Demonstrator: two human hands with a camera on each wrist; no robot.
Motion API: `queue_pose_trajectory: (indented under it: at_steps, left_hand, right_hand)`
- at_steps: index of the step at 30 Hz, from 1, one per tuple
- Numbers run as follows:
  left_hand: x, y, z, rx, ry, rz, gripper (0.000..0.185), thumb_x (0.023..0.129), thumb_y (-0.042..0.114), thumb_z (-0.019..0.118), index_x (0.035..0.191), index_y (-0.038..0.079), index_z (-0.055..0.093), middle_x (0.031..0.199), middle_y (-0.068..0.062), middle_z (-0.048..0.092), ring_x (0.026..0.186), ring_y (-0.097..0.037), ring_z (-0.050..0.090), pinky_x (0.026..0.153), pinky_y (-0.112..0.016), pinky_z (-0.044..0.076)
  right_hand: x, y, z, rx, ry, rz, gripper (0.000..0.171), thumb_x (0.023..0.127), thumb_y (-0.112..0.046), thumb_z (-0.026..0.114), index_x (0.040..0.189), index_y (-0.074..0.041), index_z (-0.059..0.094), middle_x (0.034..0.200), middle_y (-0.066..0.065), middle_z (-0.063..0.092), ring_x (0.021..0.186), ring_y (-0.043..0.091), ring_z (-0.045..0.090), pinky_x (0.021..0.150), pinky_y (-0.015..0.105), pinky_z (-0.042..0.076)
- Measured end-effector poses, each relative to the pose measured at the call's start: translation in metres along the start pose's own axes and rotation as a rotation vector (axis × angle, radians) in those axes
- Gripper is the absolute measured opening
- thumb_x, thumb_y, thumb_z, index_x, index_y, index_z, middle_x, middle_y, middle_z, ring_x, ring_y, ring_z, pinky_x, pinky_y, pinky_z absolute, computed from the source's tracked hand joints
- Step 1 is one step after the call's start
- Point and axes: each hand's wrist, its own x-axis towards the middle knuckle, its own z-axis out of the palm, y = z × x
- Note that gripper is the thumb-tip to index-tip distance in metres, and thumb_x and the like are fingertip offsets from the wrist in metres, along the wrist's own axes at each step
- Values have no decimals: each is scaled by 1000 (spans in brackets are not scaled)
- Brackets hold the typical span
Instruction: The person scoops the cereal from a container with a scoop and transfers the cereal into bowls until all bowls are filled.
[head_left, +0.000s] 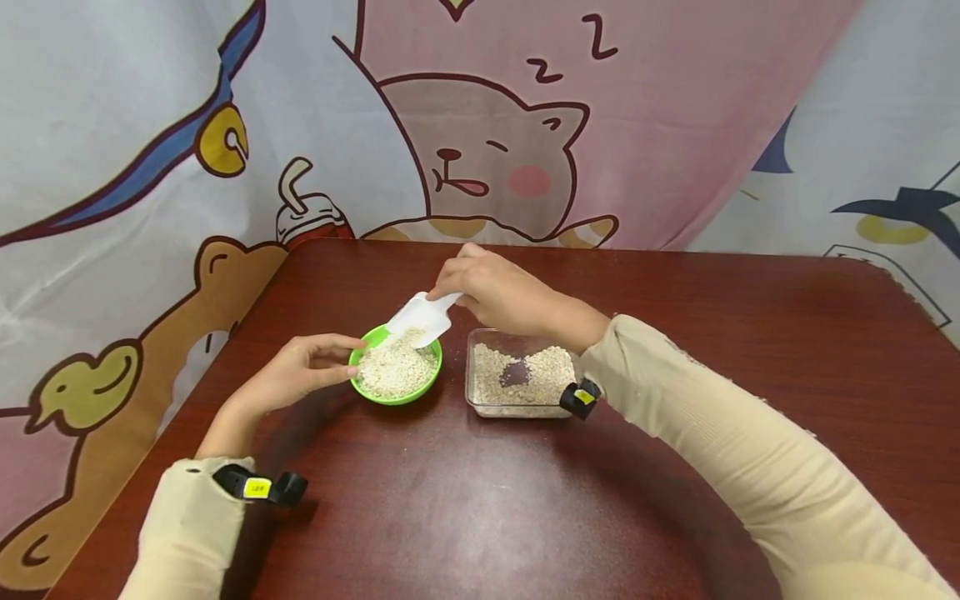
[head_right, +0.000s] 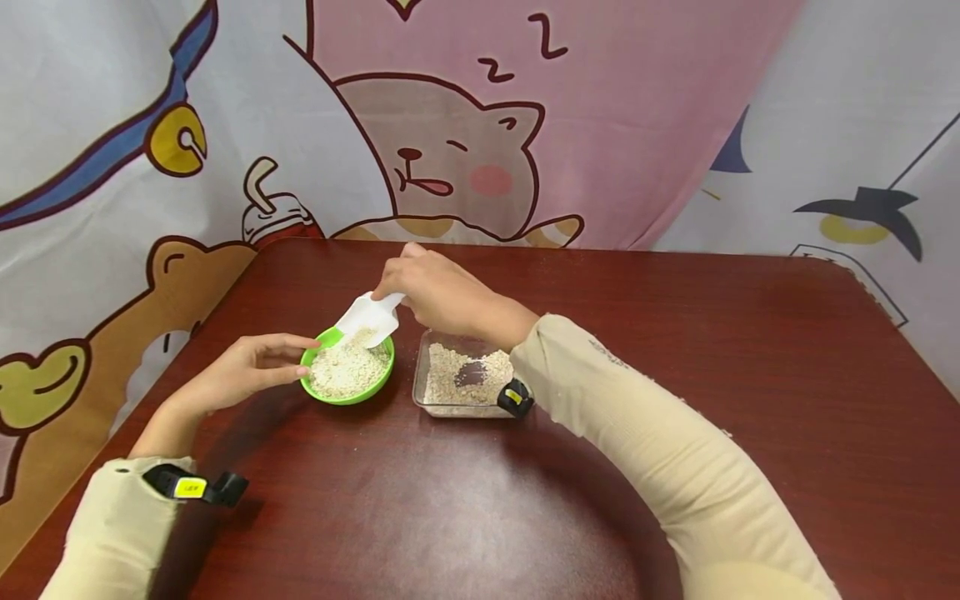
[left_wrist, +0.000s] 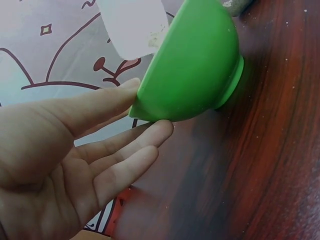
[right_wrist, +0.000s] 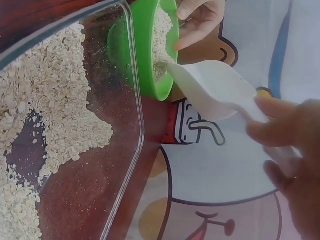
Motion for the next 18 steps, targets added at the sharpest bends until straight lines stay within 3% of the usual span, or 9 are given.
queue_pose_trajectory:
  at_steps: [7, 18]
  left_hand:
    - [0, 3, -1, 11, 6, -12, 39, 84, 10, 67, 119, -2, 57, 110, -18, 61, 93, -23, 62, 74, -25, 50]
    - [-3, 17, -2, 82, 30, 9, 39, 83, 10, 68, 118, -2, 57, 110, -16, 61, 98, -26, 60, 77, -23, 49]
  right_hand:
    - [-2, 2, -3, -13, 86, 2, 27, 82, 7, 62, 105, -5, 69, 101, 4, 65, 94, 20, 49, 84, 27, 39]
    - [-12, 4, -4, 23, 111, 40, 27, 82, 6, 63, 107, -3, 68, 101, 6, 64, 93, 22, 48, 82, 29, 39]
